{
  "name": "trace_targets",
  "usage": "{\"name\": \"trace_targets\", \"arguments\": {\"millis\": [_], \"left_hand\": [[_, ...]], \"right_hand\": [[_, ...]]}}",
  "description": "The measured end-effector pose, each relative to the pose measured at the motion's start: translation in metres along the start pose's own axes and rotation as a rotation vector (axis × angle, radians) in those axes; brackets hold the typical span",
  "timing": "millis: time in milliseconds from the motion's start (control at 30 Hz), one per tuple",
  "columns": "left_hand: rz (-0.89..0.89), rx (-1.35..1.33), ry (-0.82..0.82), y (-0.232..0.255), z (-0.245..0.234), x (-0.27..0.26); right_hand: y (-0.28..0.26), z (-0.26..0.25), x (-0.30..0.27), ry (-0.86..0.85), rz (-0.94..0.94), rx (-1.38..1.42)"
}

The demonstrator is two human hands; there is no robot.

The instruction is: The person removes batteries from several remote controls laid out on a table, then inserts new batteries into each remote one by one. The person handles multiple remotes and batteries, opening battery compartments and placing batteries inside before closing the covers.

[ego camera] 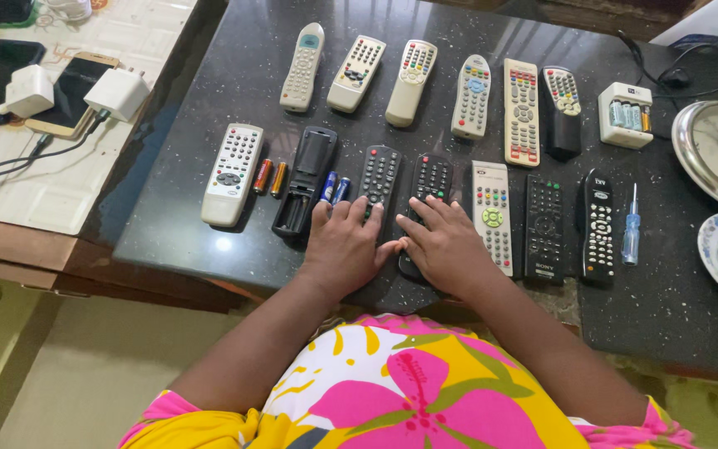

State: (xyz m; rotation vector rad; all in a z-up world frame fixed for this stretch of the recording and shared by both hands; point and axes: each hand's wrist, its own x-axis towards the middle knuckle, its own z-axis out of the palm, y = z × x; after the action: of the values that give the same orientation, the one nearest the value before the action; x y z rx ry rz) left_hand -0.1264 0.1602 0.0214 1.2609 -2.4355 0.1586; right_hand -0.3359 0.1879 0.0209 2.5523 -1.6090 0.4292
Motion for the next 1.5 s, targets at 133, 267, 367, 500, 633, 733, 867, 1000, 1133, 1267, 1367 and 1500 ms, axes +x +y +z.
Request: {"name": "trace_targets", "arguments": {"millis": [133, 267, 367, 500, 633, 733, 867, 1000, 1133, 1267, 1367, 1500], "left_hand": [[-0.031, 0.011, -0.013, 0.006, -0.005, 0.002], [-0.057, 0.004, -0.045, 0.008, -0.01, 0.004], [-0.076, 0.039, -0.007, 0.012, -0.014, 0.004], [-0.141, 0.018, -0.133, 0.015, -0.021, 0.006], [-0.194, -0.067, -0.231, 0.016, -0.025, 0.012], [-0.203, -0.116, -0.293, 0.015, -0.024, 0.014], [-0.207, -0.16, -0.318, 0.014, -0.02, 0.018], [-0.214, -0.189, -0.297, 0.014, -0.021, 0.016], [-0.167, -0.301, -0.071, 0.009, -0.026, 0.012], [-0.092, -0.678, 0.26, -0.005, -0.031, 0.018], [-0.207, -1.583, 0.057, -0.009, -0.031, 0.036], [-0.287, -2.325, 0.016, -0.002, -0.031, 0.033]], "right_hand": [[0.005, 0.001, -0.001, 0.011, -0.029, 0.026], [0.008, 0.003, -0.001, 0.019, -0.054, 0.023], [0.01, 0.005, -0.002, 0.033, -0.029, 0.044], [0.015, 0.001, -0.004, 0.12, 0.028, 0.023], [0.017, -0.005, -0.006, 0.153, 0.061, 0.088], [0.013, -0.007, -0.008, 0.157, 0.06, 0.091], [0.011, -0.009, -0.011, 0.161, 0.064, 0.095], [0.009, -0.009, -0.014, 0.171, 0.078, 0.09], [0.007, -0.016, -0.013, 0.179, 0.087, 0.141], [0.009, -0.031, 0.0, 0.206, 0.119, 0.418], [0.009, -0.04, 0.025, 0.153, 0.187, 0.821], [0.001, -0.038, 0.046, 0.152, 0.22, 1.237]]}}
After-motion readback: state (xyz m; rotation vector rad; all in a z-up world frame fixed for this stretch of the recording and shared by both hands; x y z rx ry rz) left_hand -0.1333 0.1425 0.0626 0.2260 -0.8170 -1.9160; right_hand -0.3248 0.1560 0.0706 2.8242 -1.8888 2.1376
